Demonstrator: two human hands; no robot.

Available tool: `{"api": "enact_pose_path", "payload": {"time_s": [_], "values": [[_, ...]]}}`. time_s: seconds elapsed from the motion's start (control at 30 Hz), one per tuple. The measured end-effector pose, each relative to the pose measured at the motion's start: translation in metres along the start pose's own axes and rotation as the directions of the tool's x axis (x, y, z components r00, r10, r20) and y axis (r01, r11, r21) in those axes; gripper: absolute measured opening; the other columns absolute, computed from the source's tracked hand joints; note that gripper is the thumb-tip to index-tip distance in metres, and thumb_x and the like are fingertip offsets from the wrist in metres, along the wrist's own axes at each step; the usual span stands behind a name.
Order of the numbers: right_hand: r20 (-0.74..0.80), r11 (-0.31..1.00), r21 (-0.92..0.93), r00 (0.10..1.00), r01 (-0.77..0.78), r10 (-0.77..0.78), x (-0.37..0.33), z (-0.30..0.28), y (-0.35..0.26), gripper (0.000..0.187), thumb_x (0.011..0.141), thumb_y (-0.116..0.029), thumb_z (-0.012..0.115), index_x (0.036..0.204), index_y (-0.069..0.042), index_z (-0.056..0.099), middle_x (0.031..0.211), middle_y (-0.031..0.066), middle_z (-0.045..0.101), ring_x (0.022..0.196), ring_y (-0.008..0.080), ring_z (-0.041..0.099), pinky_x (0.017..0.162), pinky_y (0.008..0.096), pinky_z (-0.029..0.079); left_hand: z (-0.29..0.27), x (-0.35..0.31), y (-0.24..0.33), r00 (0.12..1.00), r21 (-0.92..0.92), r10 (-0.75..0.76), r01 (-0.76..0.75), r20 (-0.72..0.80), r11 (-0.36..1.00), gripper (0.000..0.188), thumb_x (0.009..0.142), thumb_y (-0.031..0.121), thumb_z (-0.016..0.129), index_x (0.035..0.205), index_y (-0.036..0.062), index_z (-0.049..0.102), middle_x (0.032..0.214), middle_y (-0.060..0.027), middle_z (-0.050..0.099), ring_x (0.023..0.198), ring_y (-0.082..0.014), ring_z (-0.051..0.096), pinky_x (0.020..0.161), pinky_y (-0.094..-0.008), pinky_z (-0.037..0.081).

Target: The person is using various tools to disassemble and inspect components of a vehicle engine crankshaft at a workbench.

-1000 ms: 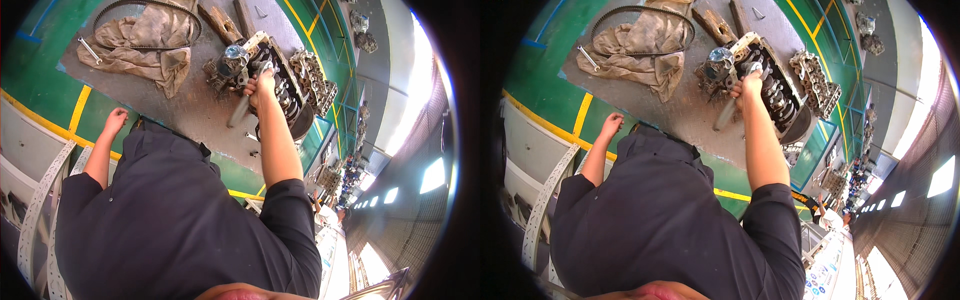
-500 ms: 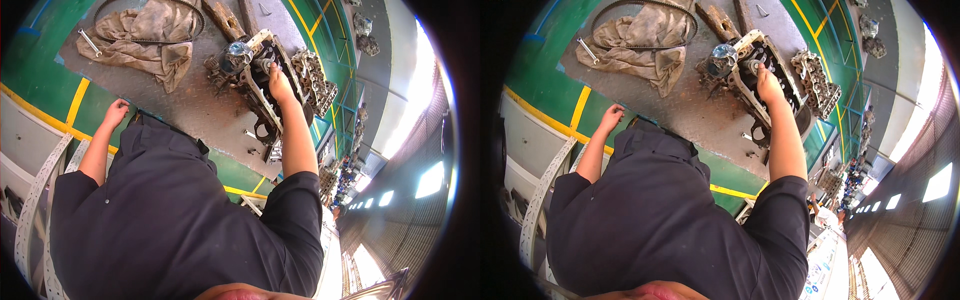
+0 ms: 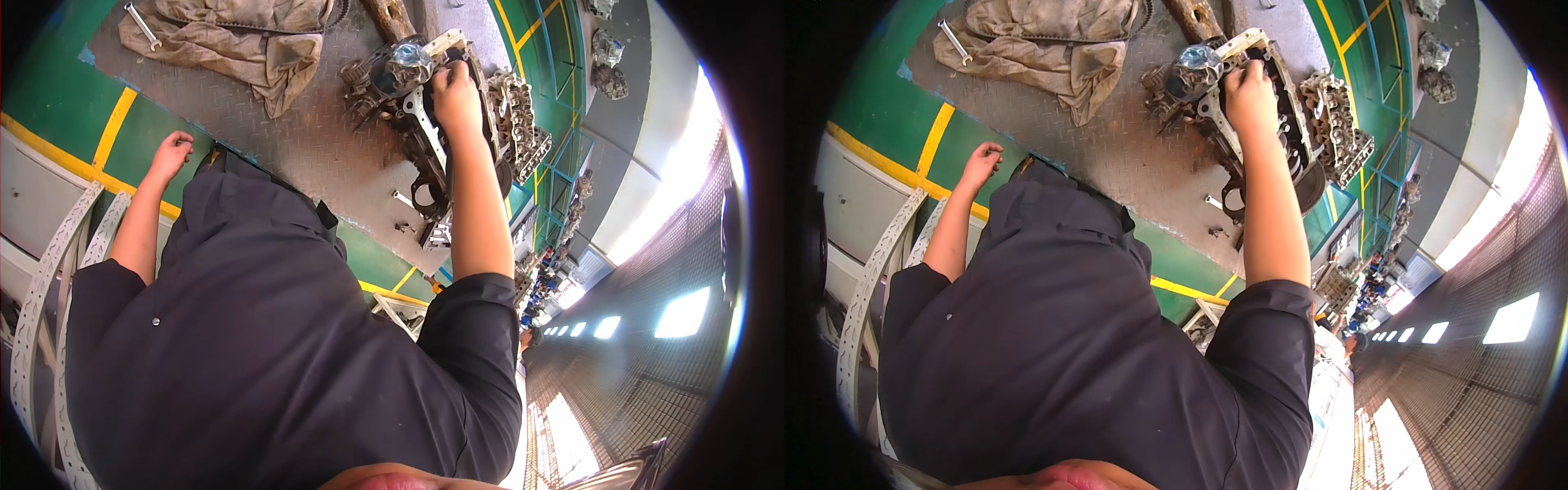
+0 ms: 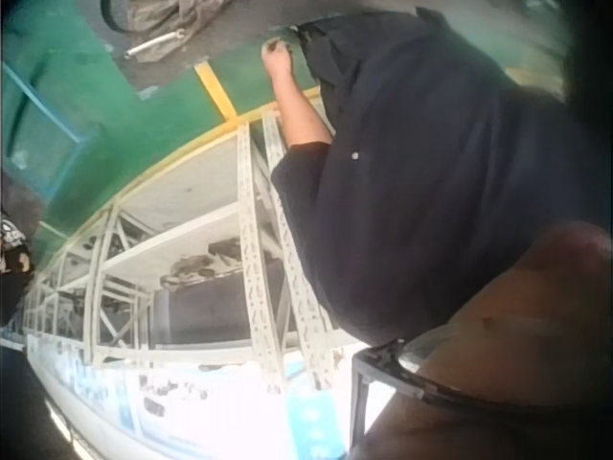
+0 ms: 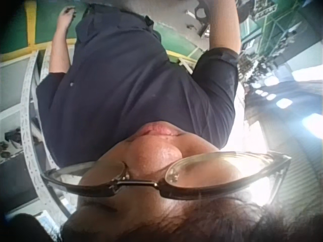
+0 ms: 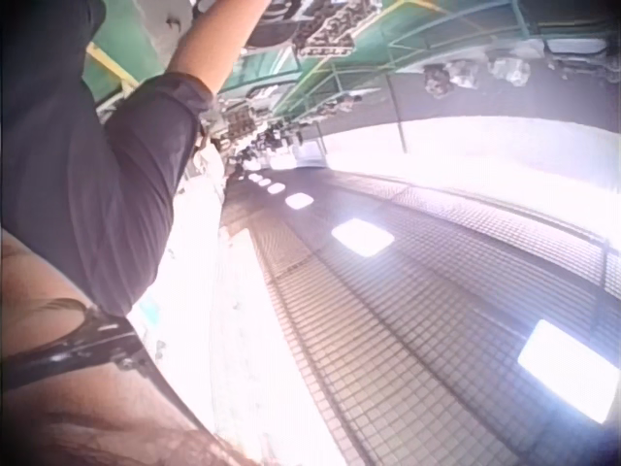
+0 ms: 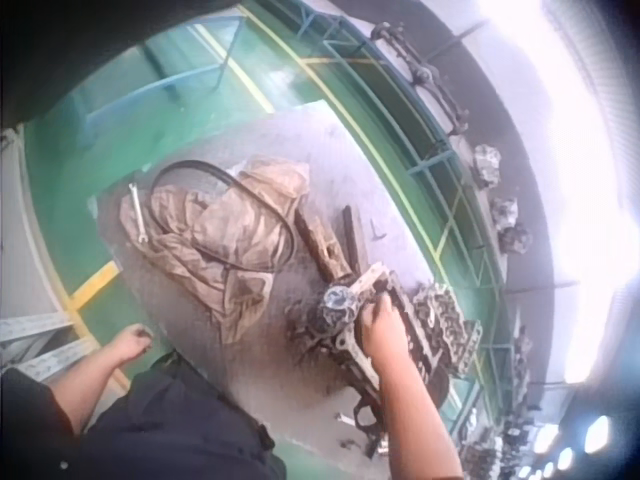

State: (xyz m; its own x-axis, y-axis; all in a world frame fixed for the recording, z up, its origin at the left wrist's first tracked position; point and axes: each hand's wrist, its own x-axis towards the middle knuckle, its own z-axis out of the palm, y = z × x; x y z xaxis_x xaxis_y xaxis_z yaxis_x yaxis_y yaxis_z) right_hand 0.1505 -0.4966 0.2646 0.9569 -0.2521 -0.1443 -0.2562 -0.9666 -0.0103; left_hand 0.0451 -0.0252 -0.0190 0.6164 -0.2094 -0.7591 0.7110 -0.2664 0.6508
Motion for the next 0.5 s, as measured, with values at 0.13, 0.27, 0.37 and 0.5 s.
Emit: {"api": "enact_pose_path", "payload": {"time_s": [0.13, 0.27, 0.37, 0.5], "values": [[-0.038, 0.967, 0.013, 0.967, -0.253, 0.254, 0.007, 0.006, 0.000, 0.041, 0.093, -0.036, 0.043, 0.104, 0.002, 0.051, 0.090, 0.0318, 0.064, 0.085, 0.0477, 0.062, 0.077, 0.0529, 0.050, -0.001, -0.002, -0.003, 1.000, -0.015, -0.023, 0.023, -0.011, 1.000, 0.020, 0.089, 0.014, 0.051, 0.106, 0.0073, 0.059, 0.083, -0.0024, 0.059, 0.065, -0.0094, 0.052, 0.055, -0.0223, 0.041], [-0.172, 0.955, 0.025, 0.939, -0.297, 0.297, 0.000, 0.022, -0.009, 0.040, 0.091, -0.034, 0.047, 0.096, 0.006, 0.054, 0.086, 0.0316, 0.063, 0.082, 0.0472, 0.063, 0.075, 0.0507, 0.051, -0.004, -0.005, -0.016, 0.997, -0.031, -0.073, 0.072, -0.041, 0.997, 0.020, 0.089, 0.014, 0.052, 0.106, 0.0073, 0.059, 0.084, -0.0021, 0.059, 0.065, -0.0093, 0.052, 0.056, -0.0224, 0.041], [-0.125, 0.970, 0.015, 0.962, -0.241, 0.241, 0.002, 0.019, -0.003, 0.036, 0.090, -0.032, 0.049, 0.095, 0.003, 0.056, 0.085, 0.0303, 0.064, 0.083, 0.0454, 0.063, 0.074, 0.0502, 0.051, -0.004, -0.009, -0.026, 0.995, -0.048, -0.093, 0.090, -0.049, 0.995, 0.021, 0.086, 0.014, 0.053, 0.104, 0.0044, 0.059, 0.082, -0.0036, 0.059, 0.065, -0.0108, 0.053, 0.057, -0.0241, 0.043], [0.102, 0.996, 0.083, 0.994, 0.029, -0.038, 0.010, 0.001, 0.026, 0.027, 0.089, -0.030, 0.055, 0.097, -0.004, 0.056, 0.086, 0.0246, 0.064, 0.084, 0.0445, 0.061, 0.073, 0.0491, 0.049, -0.001, -0.010, -0.030, 0.996, -0.041, -0.082, 0.081, -0.044, 0.996, 0.021, 0.086, 0.015, 0.053, 0.104, 0.0043, 0.059, 0.082, -0.0036, 0.059, 0.065, -0.0107, 0.053, 0.058, -0.0240, 0.043]]}}
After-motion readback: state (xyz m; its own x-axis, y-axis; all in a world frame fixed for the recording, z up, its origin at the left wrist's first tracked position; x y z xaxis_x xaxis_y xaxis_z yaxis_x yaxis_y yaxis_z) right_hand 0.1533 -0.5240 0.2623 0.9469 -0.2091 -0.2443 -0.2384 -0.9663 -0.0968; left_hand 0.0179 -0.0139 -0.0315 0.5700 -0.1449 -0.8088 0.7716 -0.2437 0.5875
